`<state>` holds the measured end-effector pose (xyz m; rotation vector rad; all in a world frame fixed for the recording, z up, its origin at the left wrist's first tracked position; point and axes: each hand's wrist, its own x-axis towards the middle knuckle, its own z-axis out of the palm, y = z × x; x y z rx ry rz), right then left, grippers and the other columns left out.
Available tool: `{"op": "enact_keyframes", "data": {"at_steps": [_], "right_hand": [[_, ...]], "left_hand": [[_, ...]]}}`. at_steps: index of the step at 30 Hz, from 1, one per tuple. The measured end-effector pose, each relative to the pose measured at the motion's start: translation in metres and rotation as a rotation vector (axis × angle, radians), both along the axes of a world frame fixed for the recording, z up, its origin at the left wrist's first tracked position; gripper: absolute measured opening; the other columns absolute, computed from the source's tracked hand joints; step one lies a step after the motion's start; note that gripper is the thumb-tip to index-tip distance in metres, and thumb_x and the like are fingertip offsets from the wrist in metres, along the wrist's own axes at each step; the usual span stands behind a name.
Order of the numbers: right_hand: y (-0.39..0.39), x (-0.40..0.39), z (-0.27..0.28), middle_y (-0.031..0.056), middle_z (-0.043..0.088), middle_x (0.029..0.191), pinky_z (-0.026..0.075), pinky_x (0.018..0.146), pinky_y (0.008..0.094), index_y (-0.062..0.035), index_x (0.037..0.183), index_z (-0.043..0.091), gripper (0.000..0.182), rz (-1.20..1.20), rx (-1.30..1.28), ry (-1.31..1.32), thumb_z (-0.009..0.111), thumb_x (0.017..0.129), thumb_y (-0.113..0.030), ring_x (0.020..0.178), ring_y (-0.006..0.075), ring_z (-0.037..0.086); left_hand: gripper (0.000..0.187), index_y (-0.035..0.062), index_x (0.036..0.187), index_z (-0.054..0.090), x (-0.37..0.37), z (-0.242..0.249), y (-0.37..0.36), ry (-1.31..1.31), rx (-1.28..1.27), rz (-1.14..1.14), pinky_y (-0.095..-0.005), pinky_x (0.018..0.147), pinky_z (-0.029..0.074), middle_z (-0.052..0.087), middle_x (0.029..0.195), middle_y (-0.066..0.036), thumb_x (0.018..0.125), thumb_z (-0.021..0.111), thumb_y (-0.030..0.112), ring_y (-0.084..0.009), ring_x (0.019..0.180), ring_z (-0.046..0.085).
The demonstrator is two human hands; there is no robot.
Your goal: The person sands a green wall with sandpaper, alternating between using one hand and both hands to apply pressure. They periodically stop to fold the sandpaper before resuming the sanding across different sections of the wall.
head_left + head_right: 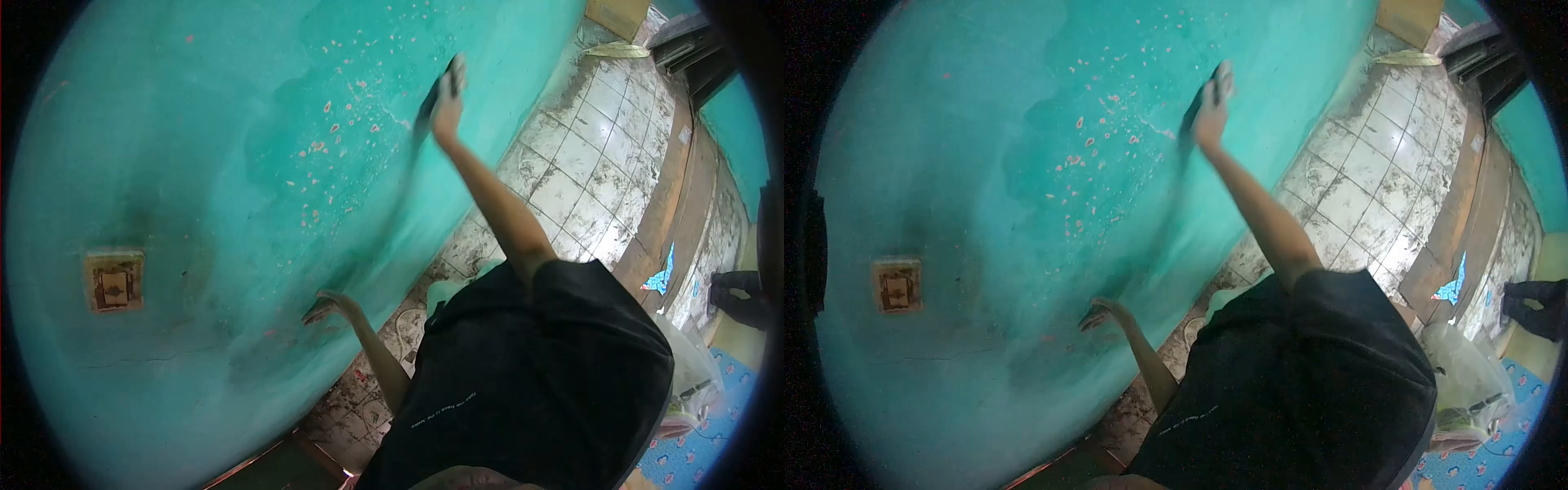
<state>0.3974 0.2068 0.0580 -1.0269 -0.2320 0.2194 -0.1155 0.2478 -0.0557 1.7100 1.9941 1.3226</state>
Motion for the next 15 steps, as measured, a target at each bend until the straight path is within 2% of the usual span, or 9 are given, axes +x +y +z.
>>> {"op": "enact_keyframes", "data": {"at_steps": [1, 3, 4, 5, 6, 7, 9, 11, 15], "right_hand": [[-0.008, -0.011, 0.012, 0.0210, 0.022, 0.163, 0.015, 0.120, 0.0299, -0.0017, 0.154, 0.031, 0.055, 0.016, 0.069, 0.204, 0.043, 0.107, -0.026, 0.153, 0.0273, 0.016], [0.013, -0.058, 0.010, 0.0227, 0.015, 0.164, 0.013, 0.122, 0.0349, -0.0045, 0.157, 0.025, 0.055, -0.324, -0.202, -0.267, 0.041, 0.107, -0.023, 0.153, 0.0321, 0.012], [0.013, -0.108, 0.015, 0.0243, 0.007, 0.165, 0.003, 0.124, 0.0425, -0.0017, 0.158, 0.012, 0.061, -0.259, -0.256, -0.287, 0.039, 0.105, -0.014, 0.153, 0.0395, 0.000], [0.015, -0.162, 0.002, 0.0252, 0.000, 0.165, 0.001, 0.123, 0.0458, -0.0014, 0.159, 0.006, 0.066, -0.130, -0.310, -0.304, 0.038, 0.102, -0.006, 0.152, 0.0427, -0.006], [0.033, -0.211, -0.042, 0.0265, -0.001, 0.164, 0.000, 0.123, 0.0466, -0.0009, 0.159, 0.004, 0.069, -0.083, -0.422, -0.427, 0.039, 0.099, -0.002, 0.151, 0.0442, -0.008], [0.016, -0.222, -0.042, 0.0265, -0.001, 0.164, 0.000, 0.123, 0.0466, -0.0009, 0.159, 0.004, 0.069, -0.081, -0.431, -0.431, 0.039, 0.099, -0.002, 0.151, 0.0442, -0.008], [-0.013, -0.239, -0.034, 0.0203, 0.000, 0.166, -0.001, 0.123, 0.0413, -0.0024, 0.159, 0.004, 0.065, 0.164, -0.281, -0.525, 0.039, 0.105, -0.011, 0.152, 0.0382, -0.007], [0.010, -0.146, -0.044, 0.0160, 0.001, 0.167, 0.004, 0.123, 0.0382, -0.0009, 0.159, 0.006, 0.066, -0.077, -0.117, -0.379, 0.041, 0.106, -0.020, 0.154, 0.0313, 0.001], [0.024, -0.060, -0.039, 0.0159, 0.007, 0.167, 0.003, 0.123, 0.0370, -0.0031, 0.159, 0.011, 0.061, -0.184, -0.174, -0.295, 0.037, 0.108, -0.025, 0.154, 0.0304, 0.000]], "left_hand": [[0.106, -0.0073, 0.139, -0.040, -0.003, -0.002, -0.002, 0.002, -0.002, 0.008, -0.0562, 0.116, -0.016, -0.046, 0.146, -0.031, 0.100, 0.024, 0.068, -0.0425, 0.141, -0.037], [0.106, -0.0070, 0.139, -0.040, -0.003, -0.001, -0.003, -0.005, 0.005, 0.014, -0.0563, 0.116, -0.016, -0.046, 0.146, -0.031, 0.100, 0.024, 0.068, -0.0423, 0.141, -0.037], [0.106, -0.0069, 0.139, -0.040, 0.004, -0.002, 0.000, -0.019, 0.014, 0.014, -0.0563, 0.116, -0.016, -0.046, 0.146, -0.030, 0.100, 0.024, 0.068, -0.0423, 0.141, -0.037], [0.107, -0.0067, 0.139, -0.040, 0.015, -0.005, 0.002, -0.036, 0.021, 0.015, -0.0563, 0.116, -0.016, -0.046, 0.146, -0.030, 0.100, 0.025, 0.068, -0.0422, 0.141, -0.037], [0.107, -0.0066, 0.140, -0.040, 0.024, -0.009, 0.000, -0.051, 0.021, 0.015, -0.0564, 0.116, -0.015, -0.046, 0.146, -0.030, 0.100, 0.025, 0.068, -0.0421, 0.141, -0.037], [0.107, -0.0064, 0.140, -0.040, 0.030, -0.017, -0.003, -0.058, 0.018, 0.017, -0.0564, 0.116, -0.015, -0.046, 0.146, -0.030, 0.100, 0.025, 0.068, -0.0420, 0.141, -0.037], [0.107, -0.0045, 0.141, -0.040, 0.022, -0.013, -0.010, -0.067, -0.052, -0.009, -0.0565, 0.116, -0.014, -0.046, 0.147, -0.028, 0.100, 0.027, 0.068, -0.0407, 0.142, -0.037], [0.106, -0.0027, 0.142, -0.040, 0.023, -0.006, -0.016, -0.097, -0.111, -0.025, -0.0565, 0.117, -0.014, -0.046, 0.147, -0.027, 0.100, 0.029, 0.067, -0.0394, 0.143, -0.036], [0.106, -0.0012, 0.144, -0.038, 0.023, 0.008, -0.036, -0.133, -0.139, -0.011, -0.0555, 0.117, -0.013, -0.044, 0.149, -0.026, 0.100, 0.031, 0.066, -0.0383, 0.144, -0.035]]}}
